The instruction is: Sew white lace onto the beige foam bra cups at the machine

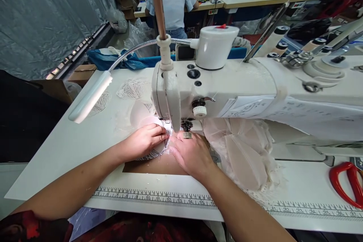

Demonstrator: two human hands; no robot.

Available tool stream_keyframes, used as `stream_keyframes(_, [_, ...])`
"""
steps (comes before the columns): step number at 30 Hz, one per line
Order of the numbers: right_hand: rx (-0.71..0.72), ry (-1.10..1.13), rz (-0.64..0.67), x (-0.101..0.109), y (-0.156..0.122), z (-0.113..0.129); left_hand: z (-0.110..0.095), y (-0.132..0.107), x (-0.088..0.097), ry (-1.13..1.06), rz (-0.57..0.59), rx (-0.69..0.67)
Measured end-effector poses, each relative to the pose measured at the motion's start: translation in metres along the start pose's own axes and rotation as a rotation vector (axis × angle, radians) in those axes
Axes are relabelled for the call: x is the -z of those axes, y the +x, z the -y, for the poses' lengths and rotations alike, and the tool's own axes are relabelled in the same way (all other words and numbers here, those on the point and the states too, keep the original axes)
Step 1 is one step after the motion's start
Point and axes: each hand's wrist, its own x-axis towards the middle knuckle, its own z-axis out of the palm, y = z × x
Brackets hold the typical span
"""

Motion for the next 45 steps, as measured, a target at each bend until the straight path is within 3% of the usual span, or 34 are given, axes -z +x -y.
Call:
stream_keyframes(7, [-0.078,-0.036,-0.075,-0.004,-0.001,-0.004,-0.005,0.001,0.000,-0.002,-0.018,-0.035])
stream_keyframes(14, [-0.044,-0.075,-0.038,0.001,0.005,0.004,-0.005,0.000,-0.002,0.005,-0.040,-0.013])
stream_keyframes(22, [-0.061,-0.121,-0.003,-0.001,0.005,0.003,-0.002,-0.001,-0.004,0.088,0.060,-0.090])
stream_keyframes(28, [-0.065,-0.154,-0.014,-0.001,0.007,0.005,-0.003,-0.001,-0.007,0.034,-0.050,-0.026])
stream_keyframes(34, [-0.093,-0.212,-0.045,-0.002,0.009,0.007,-0.004,0.003,-0.008,0.093,-0.036,-0.007])
stream_keyframes(45, [-0.064,-0.197,-0.090,-0.006,0.005,0.004,0.003,0.005,-0.006,-0.011,-0.044,0.019])
